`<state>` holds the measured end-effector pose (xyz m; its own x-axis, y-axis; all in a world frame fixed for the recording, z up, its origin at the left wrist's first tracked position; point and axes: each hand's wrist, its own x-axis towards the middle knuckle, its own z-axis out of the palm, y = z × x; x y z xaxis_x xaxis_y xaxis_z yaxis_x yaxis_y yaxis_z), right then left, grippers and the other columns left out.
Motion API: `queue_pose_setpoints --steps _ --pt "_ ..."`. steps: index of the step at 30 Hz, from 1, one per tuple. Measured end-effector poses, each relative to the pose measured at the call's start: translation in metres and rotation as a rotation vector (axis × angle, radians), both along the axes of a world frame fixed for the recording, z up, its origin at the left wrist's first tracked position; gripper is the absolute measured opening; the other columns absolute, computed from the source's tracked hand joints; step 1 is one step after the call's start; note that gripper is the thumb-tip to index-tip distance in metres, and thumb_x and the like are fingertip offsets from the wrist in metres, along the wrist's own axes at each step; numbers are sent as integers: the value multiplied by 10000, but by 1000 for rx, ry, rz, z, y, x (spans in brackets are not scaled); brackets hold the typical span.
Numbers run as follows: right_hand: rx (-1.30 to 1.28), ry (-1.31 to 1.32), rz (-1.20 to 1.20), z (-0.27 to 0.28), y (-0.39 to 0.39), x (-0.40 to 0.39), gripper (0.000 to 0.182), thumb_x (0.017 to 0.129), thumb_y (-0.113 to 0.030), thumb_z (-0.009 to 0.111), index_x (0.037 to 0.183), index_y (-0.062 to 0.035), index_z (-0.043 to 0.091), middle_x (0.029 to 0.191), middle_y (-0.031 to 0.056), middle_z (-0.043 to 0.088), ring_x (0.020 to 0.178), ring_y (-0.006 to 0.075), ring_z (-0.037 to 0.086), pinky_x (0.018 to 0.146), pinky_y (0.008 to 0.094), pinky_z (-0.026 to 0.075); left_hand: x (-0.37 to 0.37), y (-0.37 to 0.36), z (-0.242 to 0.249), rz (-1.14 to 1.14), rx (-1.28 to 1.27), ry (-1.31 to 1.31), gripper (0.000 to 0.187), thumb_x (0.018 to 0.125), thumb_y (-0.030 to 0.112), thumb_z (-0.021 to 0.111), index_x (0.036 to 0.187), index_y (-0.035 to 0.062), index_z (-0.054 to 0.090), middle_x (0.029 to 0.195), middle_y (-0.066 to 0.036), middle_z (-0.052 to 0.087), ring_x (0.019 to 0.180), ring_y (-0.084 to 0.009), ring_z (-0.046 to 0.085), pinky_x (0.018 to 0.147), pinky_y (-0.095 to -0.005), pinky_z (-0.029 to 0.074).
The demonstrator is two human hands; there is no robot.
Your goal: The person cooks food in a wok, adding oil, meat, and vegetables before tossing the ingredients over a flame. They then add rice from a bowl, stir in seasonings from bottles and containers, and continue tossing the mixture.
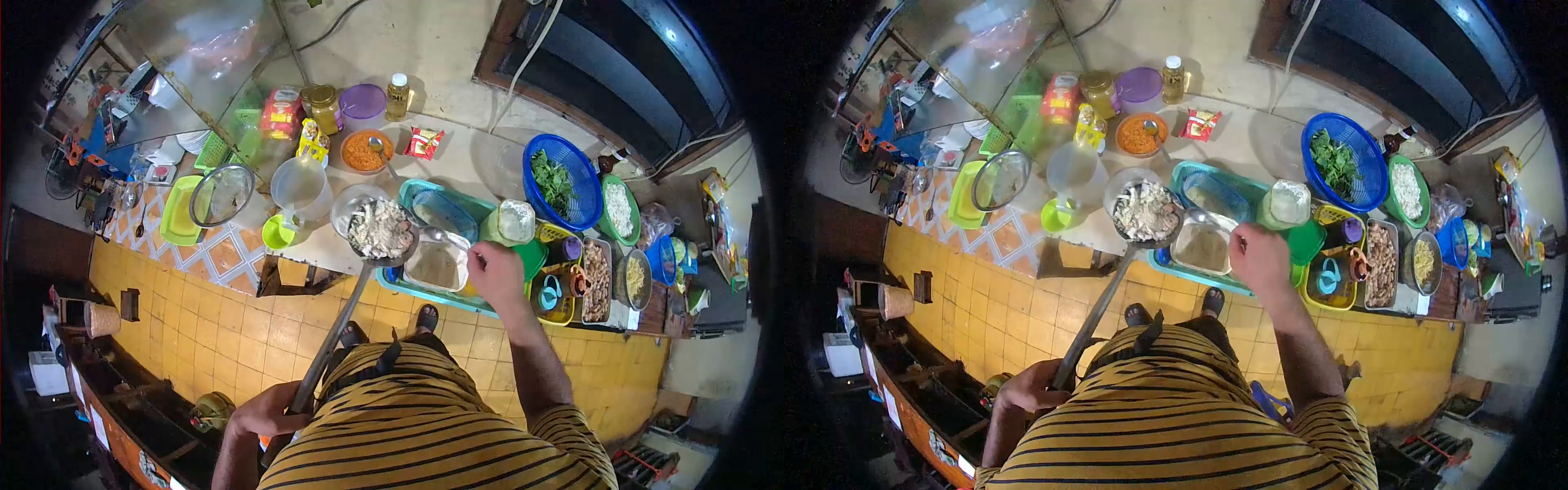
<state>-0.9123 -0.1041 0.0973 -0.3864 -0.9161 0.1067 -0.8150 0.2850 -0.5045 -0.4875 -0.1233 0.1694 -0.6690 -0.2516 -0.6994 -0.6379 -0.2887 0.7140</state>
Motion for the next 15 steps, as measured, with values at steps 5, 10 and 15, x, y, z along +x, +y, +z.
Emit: queue_pose_setpoints --steps 5,10,15 --pt "286 180 114 -40 -12 17 158 797 -213 580 782 -88 675 772 139 666 721 342 657 660 459 534 2 -4 0 22 -62 -20 253 781 97 667 978 0 541 762 -14 545 700 -99 497 606 -264 422" --pt "309 136 92 -53 -18 19 150 773 -215 607 755 -86 680 759 147 666 732 350 651 665 450 530 1 -2 4 62 -56 5 267 776 106 684 975 -1 542 761 -10 548 702 -90 497 603 -251 418" --pt "259 -59 28 -37 6 -12 153 756 -207 640 762 -58 674 771 166 663 740 334 662 664 442 525 8 3 -5 101 -18 24 265 777 108 685 970 -6 543 761 -10 554 704 -91 502 607 -252 422"
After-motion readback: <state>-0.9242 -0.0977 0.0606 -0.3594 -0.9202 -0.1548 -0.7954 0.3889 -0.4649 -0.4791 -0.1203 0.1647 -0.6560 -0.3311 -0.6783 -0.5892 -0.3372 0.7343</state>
